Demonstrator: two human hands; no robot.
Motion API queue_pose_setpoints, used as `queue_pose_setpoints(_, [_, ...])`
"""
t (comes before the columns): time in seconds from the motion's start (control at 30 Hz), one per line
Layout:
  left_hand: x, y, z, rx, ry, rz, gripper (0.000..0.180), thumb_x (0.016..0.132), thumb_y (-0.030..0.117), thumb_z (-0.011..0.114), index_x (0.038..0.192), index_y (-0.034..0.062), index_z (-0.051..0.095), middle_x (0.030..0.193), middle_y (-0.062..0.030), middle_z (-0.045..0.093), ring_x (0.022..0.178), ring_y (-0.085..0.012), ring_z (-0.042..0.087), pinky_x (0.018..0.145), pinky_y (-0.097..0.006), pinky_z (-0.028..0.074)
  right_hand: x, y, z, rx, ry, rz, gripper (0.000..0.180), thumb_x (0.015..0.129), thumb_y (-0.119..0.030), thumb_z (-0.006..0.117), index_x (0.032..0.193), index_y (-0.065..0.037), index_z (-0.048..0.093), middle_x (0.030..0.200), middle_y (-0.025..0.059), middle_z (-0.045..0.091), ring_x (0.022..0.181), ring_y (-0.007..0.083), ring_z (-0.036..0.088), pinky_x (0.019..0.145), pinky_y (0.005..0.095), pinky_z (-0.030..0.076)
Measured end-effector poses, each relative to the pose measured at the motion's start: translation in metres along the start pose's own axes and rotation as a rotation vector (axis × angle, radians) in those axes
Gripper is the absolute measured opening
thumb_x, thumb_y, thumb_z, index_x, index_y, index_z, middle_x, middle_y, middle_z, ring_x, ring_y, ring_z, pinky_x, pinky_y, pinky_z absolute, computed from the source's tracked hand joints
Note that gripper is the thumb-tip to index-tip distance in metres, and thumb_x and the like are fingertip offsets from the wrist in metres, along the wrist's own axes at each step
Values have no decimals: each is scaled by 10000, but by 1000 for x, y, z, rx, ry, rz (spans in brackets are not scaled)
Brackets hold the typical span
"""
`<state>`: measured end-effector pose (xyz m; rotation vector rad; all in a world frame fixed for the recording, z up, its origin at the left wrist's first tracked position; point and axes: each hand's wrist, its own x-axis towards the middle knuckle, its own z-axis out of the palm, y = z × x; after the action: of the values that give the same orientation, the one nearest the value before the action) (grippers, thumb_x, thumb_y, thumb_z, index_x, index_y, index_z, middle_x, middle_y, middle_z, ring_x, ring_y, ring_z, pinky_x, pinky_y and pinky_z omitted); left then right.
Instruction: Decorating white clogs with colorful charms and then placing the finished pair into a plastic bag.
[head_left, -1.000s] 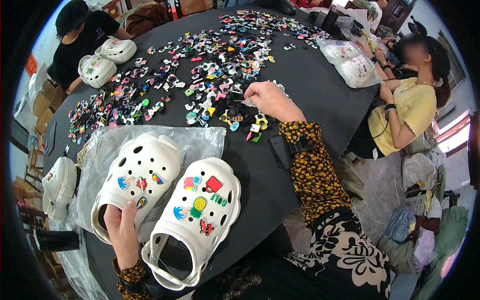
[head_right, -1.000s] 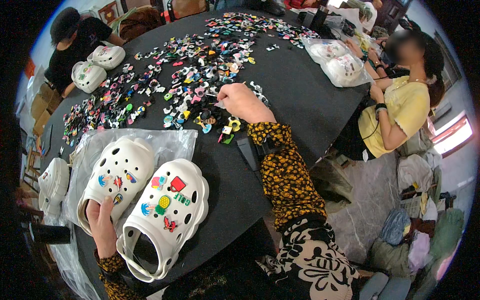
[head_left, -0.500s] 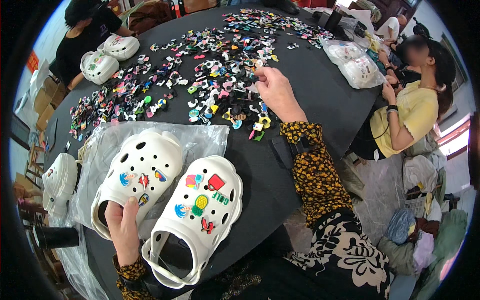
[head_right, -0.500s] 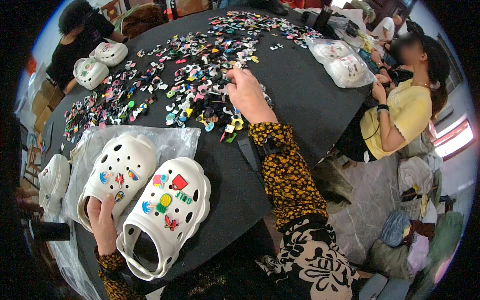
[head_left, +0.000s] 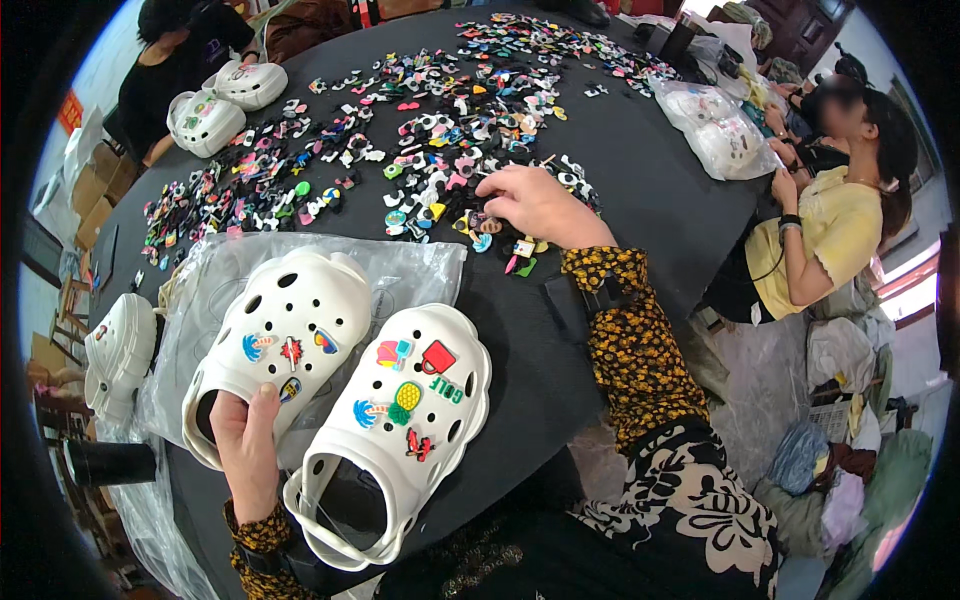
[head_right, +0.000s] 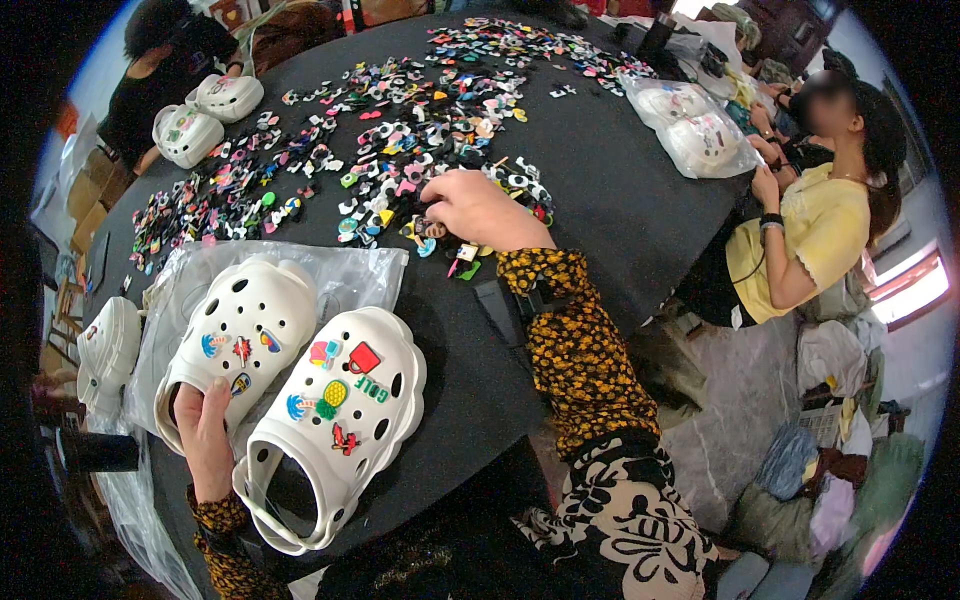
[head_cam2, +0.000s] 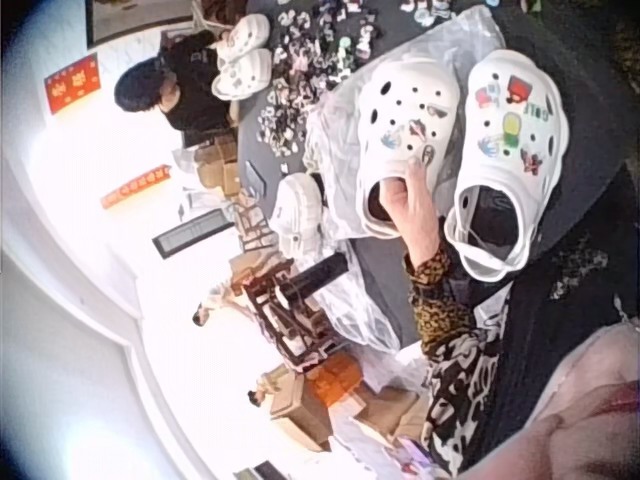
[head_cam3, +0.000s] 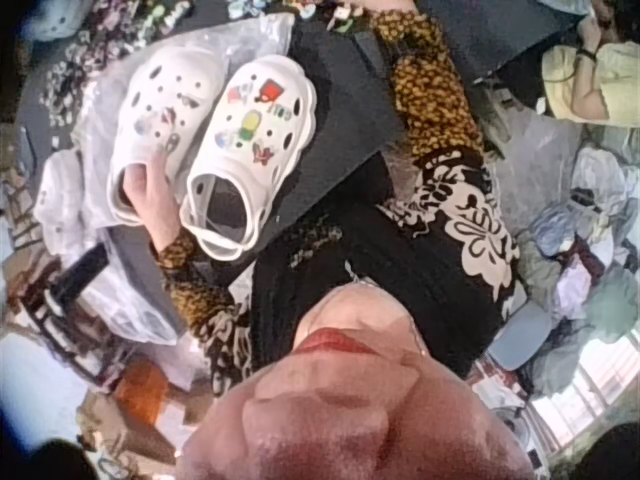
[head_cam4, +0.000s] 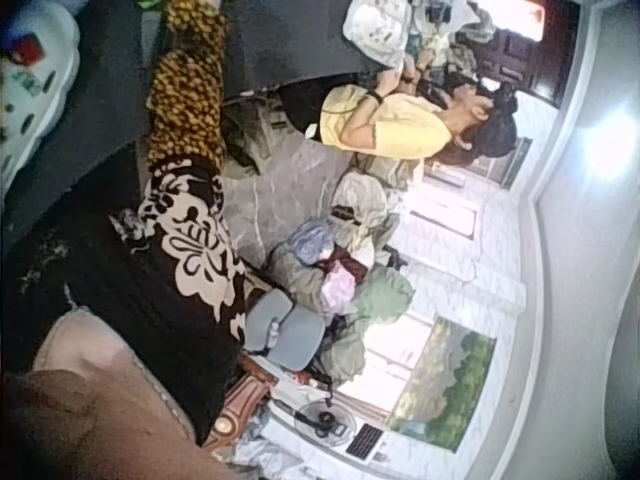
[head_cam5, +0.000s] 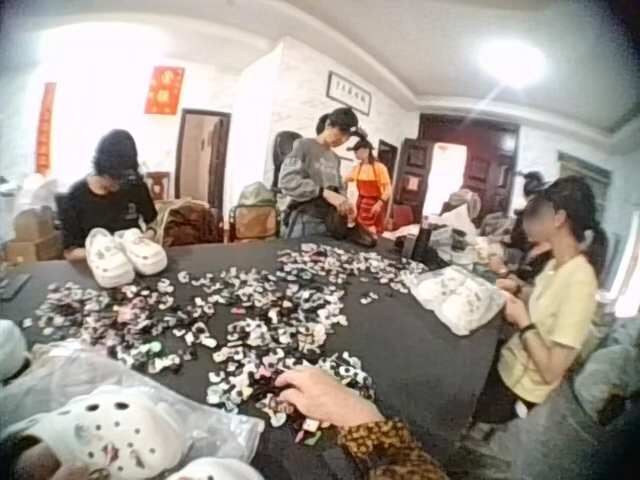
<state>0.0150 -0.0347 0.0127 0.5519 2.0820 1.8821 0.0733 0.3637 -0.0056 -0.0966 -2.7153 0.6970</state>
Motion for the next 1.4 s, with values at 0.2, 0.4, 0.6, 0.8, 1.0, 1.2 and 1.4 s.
queue_pose_setpoints(0.2, [-2, -4, -4, 16, -15, 0, 351, 920, 120, 522, 1211, -73, 495, 1112, -98, 608, 969, -128, 568, 849, -262, 437, 2, -10, -9, 493, -46, 357, 227, 902, -112, 493, 1053, -26, 639, 869, 37, 662, 709, 60, 584, 592, 199, 466])
queue_pose_setpoints(0.4, [-1, -3, -2, 3, -7, 6, 344, 918, 112, 523, 1209, -71, 499, 1106, -99, 610, 960, -127, 572, 841, -258, 442, 0, -11, -13, 617, -54, 409, 233, 905, -107, 485, 1074, -7, 610, 874, 48, 666, 683, 63, 584, 583, 201, 473])
queue_pose_setpoints(0.6, [-1, -3, -1, -1, -3, 9, 344, 911, 101, 528, 1206, -74, 501, 1097, -99, 612, 950, -122, 569, 836, -252, 439, 1, -13, -13, 613, -45, 452, 226, 902, -124, 501, 1080, -8, 577, 867, 63, 678, 656, 62, 586, 548, 198, 461])
queue_pose_setpoints(0.8, [-2, -1, 1, 9, 1, 7, 344, 909, 99, 525, 1207, -73, 503, 1100, -94, 612, 952, -120, 569, 834, -250, 438, 1, -9, -10, 615, -43, 480, 218, 894, -137, 522, 1061, -6, 573, 862, 69, 678, 655, 65, 588, 536, 200, 455])
queue_pose_setpoints(1.0, [-2, 2, -3, 11, 3, 10, 325, 906, 72, 520, 1194, -78, 505, 1102, -91, 611, 964, -122, 562, 843, -254, 434, 5, -2, -3, 528, 3, 409, 214, 874, -164, 554, 1024, -27, 622, 823, 8, 630, 689, 60, 571, 562, 205, 462])
queue_pose_setpoints(1.2, [4, -1, 5, -10, -15, 8, 262, 884, 54, 532, 1113, -70, 559, 1013, -56, 632, 886, -94, 559, 788, -240, 444, 3, 6, -4, 479, 9, 436, 195, 887, -129, 522, 1030, -34, 612, 798, -8, 589, 674, 62, 533, 598, 205, 452])
queue_pose_setpoints(1.4, [2, -1, -1, -15, -44, 27, 265, 893, 67, 530, 1115, -75, 551, 1017, -55, 631, 877, -81, 551, 780, -238, 448, 6, -17, -2, 601, 36, 365, 224, 859, -94, 520, 1049, -11, 603, 820, 11, 620, 656, 69, 542, 615, 214, 455])
